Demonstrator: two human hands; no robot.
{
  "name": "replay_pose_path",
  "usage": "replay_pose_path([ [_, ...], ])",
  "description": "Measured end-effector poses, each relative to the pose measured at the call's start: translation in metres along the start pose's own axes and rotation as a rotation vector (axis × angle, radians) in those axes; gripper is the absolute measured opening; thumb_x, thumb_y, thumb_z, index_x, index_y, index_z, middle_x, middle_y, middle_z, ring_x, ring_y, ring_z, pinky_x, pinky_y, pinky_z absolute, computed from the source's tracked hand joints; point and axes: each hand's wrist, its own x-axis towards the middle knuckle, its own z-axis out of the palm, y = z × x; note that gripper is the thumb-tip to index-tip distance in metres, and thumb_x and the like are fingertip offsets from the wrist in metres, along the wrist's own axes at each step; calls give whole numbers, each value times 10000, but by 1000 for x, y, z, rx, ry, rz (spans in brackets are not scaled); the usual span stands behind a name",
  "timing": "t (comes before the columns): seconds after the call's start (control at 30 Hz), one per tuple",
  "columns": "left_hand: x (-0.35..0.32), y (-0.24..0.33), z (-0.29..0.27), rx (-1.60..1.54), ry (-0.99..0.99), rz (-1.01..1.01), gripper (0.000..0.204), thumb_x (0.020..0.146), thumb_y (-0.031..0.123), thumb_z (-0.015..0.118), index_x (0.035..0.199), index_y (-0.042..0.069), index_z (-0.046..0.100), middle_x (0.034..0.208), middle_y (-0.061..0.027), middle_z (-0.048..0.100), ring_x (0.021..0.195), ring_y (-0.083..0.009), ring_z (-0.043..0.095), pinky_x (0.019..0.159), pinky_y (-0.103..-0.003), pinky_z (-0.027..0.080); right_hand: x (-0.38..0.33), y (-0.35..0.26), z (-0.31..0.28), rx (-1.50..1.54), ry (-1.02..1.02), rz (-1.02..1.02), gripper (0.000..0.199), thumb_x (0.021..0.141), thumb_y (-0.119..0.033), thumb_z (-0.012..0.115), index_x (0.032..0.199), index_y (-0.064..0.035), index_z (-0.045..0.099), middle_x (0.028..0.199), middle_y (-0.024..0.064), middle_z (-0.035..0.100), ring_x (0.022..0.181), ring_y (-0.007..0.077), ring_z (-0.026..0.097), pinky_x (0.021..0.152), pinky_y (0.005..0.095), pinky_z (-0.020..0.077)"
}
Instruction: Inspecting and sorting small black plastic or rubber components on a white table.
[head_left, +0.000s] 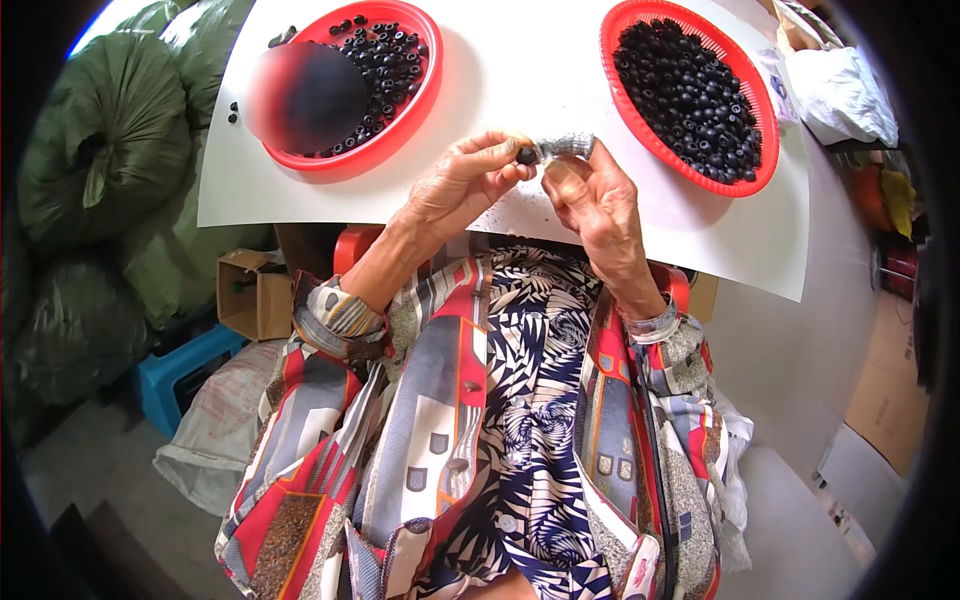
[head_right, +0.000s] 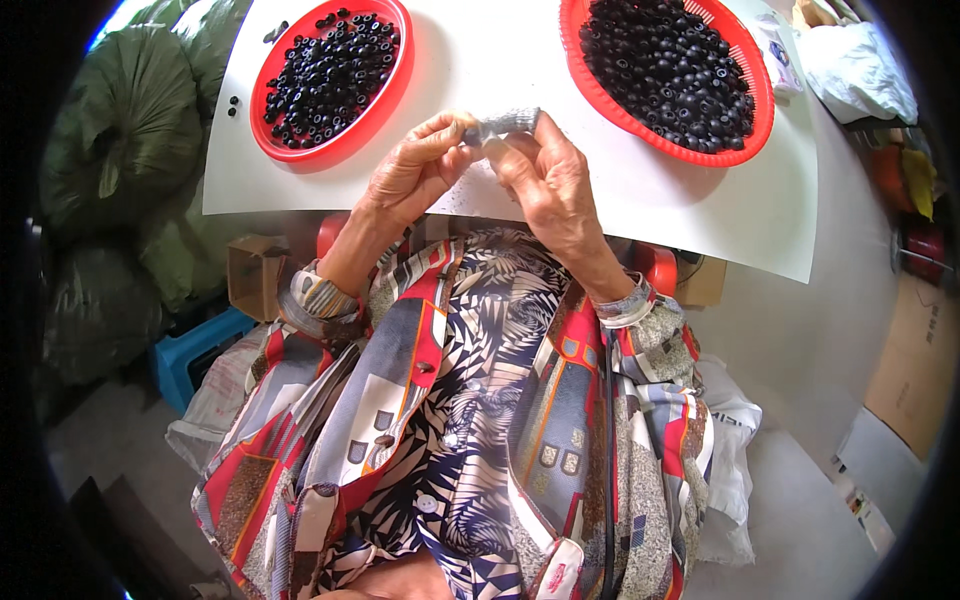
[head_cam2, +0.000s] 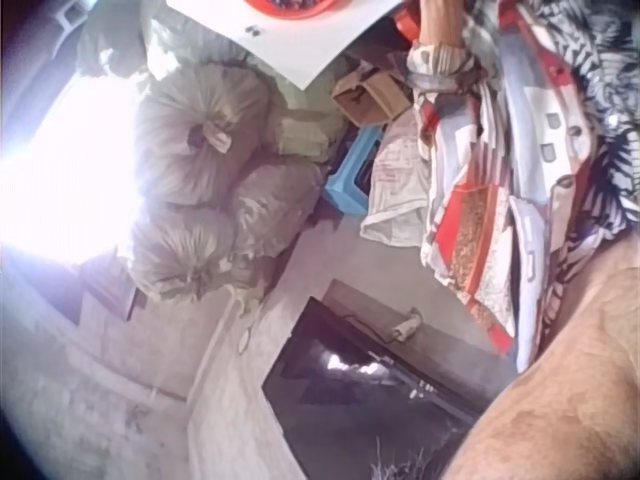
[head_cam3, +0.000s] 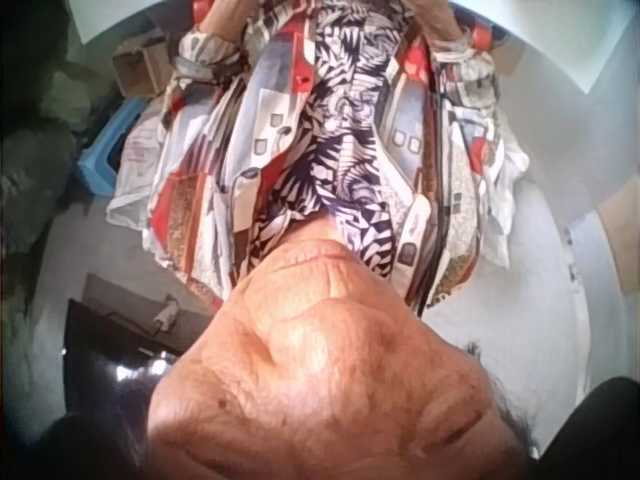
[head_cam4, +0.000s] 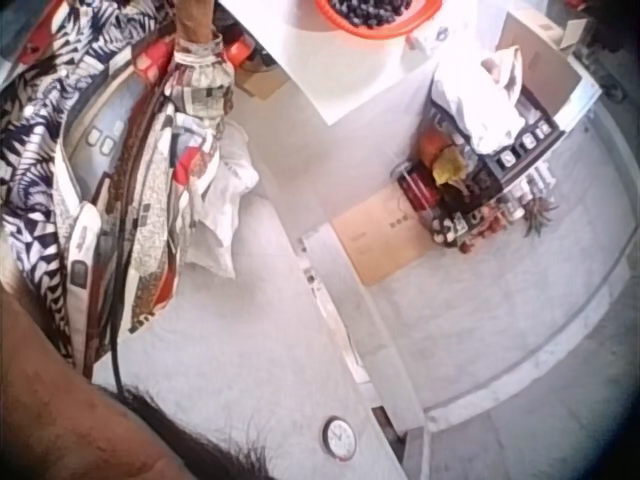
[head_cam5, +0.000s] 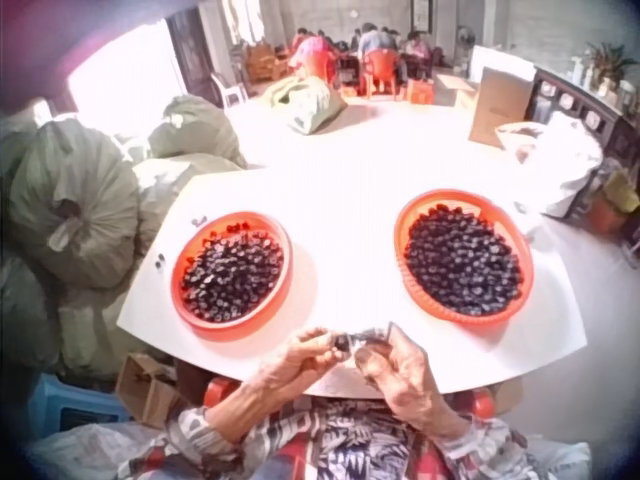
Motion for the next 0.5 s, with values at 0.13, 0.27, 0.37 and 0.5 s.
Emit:
replay_pose_path([
  [0.13,-1,4,-2,-33,-36,-45,214,872,65,604,1049,-54,592,1006,-110,621,887,-185,613,821,-243,506,-1,-3,-7,136,-20,49,247,929,-204,555,1085,-20,503,683,-43,496,548,11,371,480,157,300],
  [0.27,-1,6,-2,-49,-42,-48,224,868,66,607,1050,-63,585,1031,-121,613,882,-189,618,825,-236,510,0,-4,-12,69,-9,70,216,924,-203,563,1046,-32,511,688,-35,502,550,13,382,476,159,300],
  [0.37,-2,8,-7,-130,-113,-52,243,874,8,559,1096,-87,533,1049,-169,583,949,-188,599,800,-181,533,3,-3,-12,107,7,80,204,921,-201,568,1031,-38,514,694,-34,505,556,13,387,477,158,302],
  [0.5,-2,12,-5,33,-113,-15,238,860,23,585,1075,-76,560,1024,-142,592,929,-167,589,839,-226,518,5,-3,-12,77,8,105,200,920,-201,569,1022,-37,517,701,-31,506,562,14,391,481,159,303],
])
